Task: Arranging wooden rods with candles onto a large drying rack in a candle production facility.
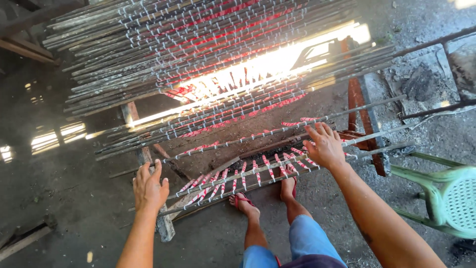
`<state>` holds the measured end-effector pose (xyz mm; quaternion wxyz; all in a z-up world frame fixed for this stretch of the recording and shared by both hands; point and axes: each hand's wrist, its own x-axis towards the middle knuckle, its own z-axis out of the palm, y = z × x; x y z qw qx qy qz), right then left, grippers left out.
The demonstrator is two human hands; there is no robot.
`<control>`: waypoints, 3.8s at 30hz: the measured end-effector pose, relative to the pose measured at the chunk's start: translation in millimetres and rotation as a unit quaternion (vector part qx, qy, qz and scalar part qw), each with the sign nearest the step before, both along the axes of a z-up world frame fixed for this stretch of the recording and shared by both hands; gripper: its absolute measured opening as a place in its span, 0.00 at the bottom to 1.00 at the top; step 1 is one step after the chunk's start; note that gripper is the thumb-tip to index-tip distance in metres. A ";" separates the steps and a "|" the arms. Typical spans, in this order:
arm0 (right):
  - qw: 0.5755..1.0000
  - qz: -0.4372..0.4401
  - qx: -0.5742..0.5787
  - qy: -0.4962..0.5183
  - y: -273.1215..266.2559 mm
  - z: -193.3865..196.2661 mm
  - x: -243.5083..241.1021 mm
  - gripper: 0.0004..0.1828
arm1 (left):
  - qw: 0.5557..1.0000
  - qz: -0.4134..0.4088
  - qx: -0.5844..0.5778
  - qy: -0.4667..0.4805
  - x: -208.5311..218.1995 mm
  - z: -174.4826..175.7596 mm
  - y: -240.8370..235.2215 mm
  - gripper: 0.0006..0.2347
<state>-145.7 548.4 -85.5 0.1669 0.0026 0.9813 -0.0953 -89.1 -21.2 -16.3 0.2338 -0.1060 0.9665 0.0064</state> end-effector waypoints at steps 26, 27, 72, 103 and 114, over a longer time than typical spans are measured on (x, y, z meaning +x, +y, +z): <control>1.000 -0.002 -0.016 0.014 -27.1 7.5 0.3 0.29 | 0.989 0.056 0.045 -0.129 -21.3 42.6 18.6 0.34; 1.000 -0.017 -0.016 0.010 -23.0 5.6 0.7 0.29 | 0.989 0.053 0.041 -0.130 -19.9 38.9 16.1 0.34; 0.985 0.096 0.064 0.126 18.4 64.3 15.3 0.13 | 0.990 0.033 -0.023 0.135 48.9 16.6 19.2 0.17; 1.000 -0.012 -0.012 -0.004 -3.1 38.4 -57.0 0.26 | 0.987 0.036 0.124 0.091 -27.4 47.0 68.8 0.27; 0.984 0.031 0.023 0.176 -3.3 5.9 -27.0 0.26 | 0.964 -0.108 0.041 0.240 -24.3 4.5 58.6 0.30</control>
